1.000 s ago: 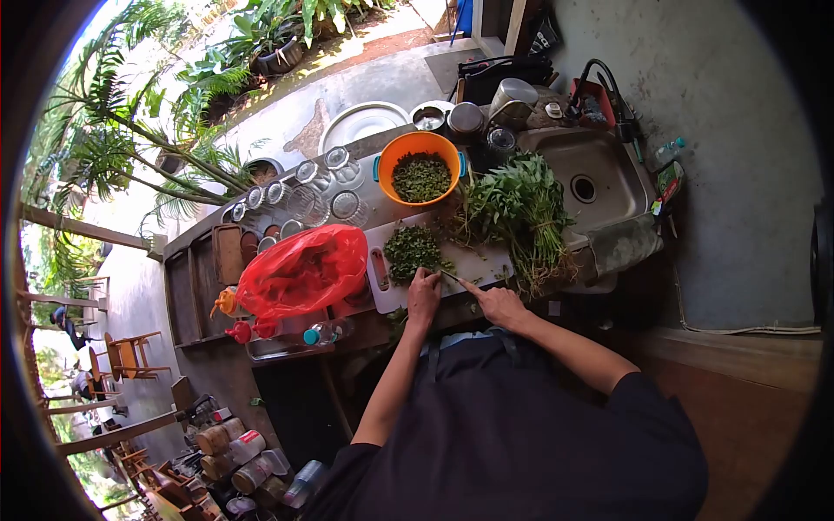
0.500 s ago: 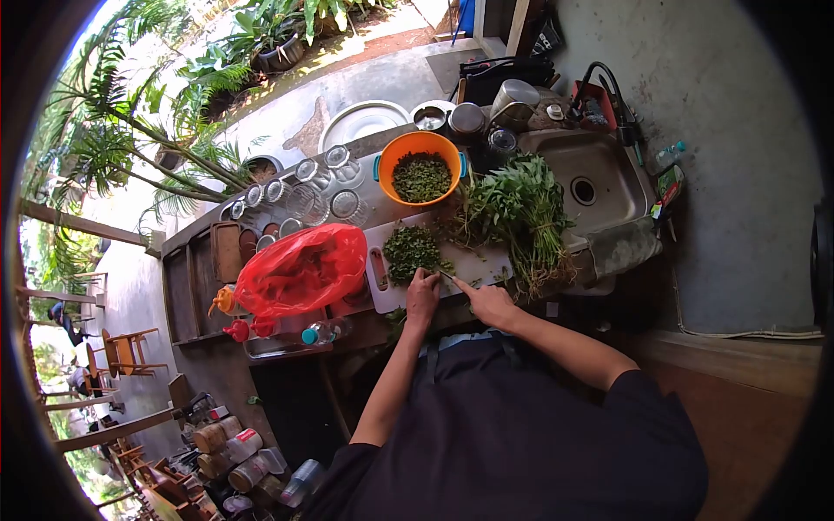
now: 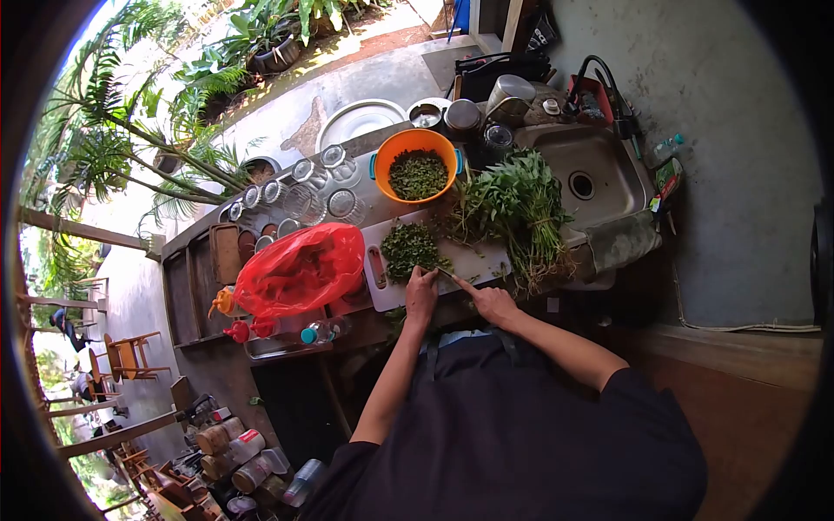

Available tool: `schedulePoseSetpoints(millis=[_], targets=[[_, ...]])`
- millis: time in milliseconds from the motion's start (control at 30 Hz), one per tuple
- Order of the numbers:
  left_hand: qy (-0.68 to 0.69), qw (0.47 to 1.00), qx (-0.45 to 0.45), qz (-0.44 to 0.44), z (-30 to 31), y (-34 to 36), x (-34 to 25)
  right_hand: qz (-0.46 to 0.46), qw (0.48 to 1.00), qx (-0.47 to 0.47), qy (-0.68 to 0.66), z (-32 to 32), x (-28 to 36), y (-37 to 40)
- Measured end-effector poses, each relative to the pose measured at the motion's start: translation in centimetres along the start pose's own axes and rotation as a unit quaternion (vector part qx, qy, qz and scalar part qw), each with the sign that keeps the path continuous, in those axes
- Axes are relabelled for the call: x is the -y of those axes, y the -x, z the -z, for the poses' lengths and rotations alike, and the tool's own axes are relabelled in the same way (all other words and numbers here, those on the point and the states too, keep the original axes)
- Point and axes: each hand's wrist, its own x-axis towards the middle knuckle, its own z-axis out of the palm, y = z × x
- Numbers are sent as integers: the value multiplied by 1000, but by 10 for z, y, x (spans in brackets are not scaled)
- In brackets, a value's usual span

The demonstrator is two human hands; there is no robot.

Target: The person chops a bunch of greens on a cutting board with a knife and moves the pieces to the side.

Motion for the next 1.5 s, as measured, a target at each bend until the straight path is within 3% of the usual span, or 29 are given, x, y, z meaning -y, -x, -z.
schedulePoseSetpoints(millis=[67, 400, 700, 1167, 1500], targets=[[-9, 1000, -6, 6, 0, 0, -2, -43, 998, 48, 13, 2, 0, 4], [-43, 999, 3, 3, -1, 2, 2, -13, 999, 3, 29, 3, 0, 3], [-4, 1000, -2, 10, -4, -1, -4, -59, 998, 14, 7, 27, 7, 10], [-47, 999, 12, -16, -7, 1, 3, -18, 1000, 21, 1, 45, 18, 1], [-21, 1000, 2, -20, -11, 2, 12, -41, 999, 14, -15, 3, 9, -4]])
